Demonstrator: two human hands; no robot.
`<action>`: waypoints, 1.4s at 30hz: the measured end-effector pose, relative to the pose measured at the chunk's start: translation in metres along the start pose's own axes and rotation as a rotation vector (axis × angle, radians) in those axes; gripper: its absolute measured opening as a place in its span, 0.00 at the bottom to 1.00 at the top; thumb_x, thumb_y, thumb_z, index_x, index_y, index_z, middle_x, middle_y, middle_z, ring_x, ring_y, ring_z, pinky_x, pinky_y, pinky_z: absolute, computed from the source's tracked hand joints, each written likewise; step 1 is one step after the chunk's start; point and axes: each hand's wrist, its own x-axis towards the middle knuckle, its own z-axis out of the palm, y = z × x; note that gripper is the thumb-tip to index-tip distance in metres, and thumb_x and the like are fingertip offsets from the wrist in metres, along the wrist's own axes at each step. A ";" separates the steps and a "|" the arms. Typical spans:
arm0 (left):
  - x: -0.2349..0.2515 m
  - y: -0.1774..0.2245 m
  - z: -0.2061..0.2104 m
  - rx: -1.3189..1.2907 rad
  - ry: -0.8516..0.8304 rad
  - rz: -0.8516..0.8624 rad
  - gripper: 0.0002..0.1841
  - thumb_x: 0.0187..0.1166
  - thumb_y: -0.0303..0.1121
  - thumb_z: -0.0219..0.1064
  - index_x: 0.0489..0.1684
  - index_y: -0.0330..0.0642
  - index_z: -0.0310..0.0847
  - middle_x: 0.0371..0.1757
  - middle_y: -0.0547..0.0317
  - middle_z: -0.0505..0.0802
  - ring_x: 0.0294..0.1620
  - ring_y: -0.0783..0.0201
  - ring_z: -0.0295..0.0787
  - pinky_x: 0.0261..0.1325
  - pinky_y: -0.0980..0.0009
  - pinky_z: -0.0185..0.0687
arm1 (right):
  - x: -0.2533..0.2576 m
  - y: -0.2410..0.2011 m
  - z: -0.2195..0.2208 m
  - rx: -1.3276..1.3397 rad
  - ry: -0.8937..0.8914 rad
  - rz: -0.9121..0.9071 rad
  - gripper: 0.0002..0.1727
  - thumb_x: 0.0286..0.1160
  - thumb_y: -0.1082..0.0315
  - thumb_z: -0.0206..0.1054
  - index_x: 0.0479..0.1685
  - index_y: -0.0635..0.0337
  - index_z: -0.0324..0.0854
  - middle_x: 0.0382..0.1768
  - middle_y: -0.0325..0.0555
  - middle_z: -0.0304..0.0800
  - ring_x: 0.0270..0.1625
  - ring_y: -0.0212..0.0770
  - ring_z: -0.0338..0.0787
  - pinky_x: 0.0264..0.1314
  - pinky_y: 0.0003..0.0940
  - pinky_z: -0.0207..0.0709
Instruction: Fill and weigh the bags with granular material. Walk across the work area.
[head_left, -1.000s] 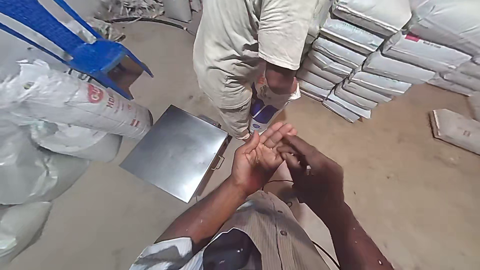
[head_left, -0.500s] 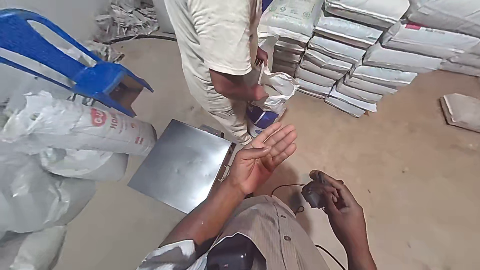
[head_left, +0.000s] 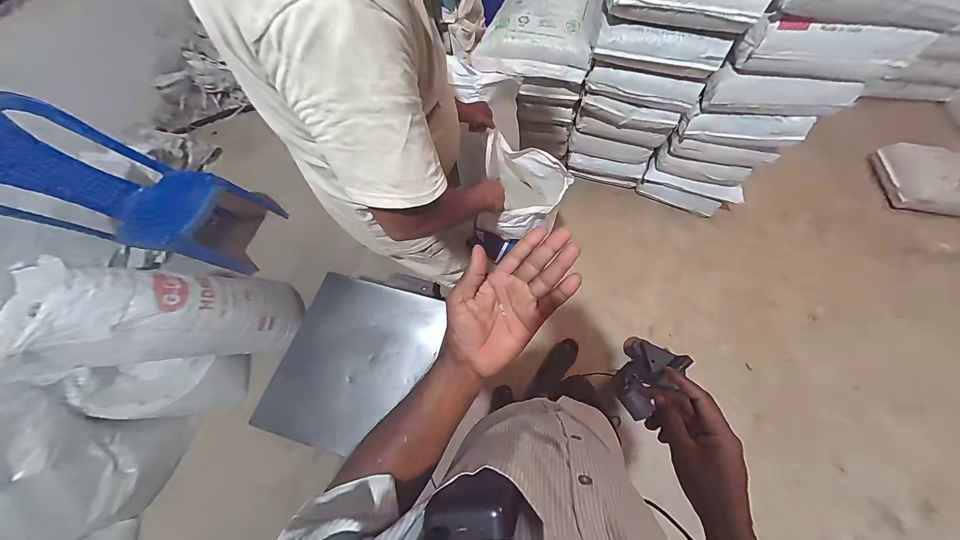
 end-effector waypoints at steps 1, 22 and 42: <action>0.010 -0.002 -0.002 0.015 -0.002 0.000 0.48 0.84 0.68 0.22 0.93 0.40 0.51 0.93 0.40 0.61 0.93 0.43 0.56 0.90 0.46 0.57 | 0.008 0.004 -0.003 -0.019 0.002 0.005 0.24 0.80 0.71 0.65 0.74 0.68 0.75 0.44 0.41 0.96 0.32 0.31 0.92 0.28 0.28 0.87; 0.328 -0.134 -0.065 0.065 0.615 0.113 0.49 0.87 0.68 0.22 0.83 0.32 0.63 0.80 0.34 0.79 0.82 0.43 0.76 0.84 0.49 0.70 | 0.292 0.093 -0.205 -0.089 0.062 0.033 0.23 0.84 0.63 0.61 0.72 0.68 0.76 0.45 0.41 0.96 0.32 0.29 0.92 0.30 0.27 0.88; 0.408 -0.204 -0.267 0.530 1.132 -0.613 0.18 0.93 0.36 0.53 0.67 0.31 0.75 0.47 0.51 0.89 0.42 0.62 0.88 0.51 0.65 0.86 | 0.445 0.118 -0.227 -0.127 -0.105 0.173 0.22 0.85 0.71 0.59 0.72 0.79 0.70 0.42 0.48 0.94 0.31 0.30 0.92 0.30 0.28 0.87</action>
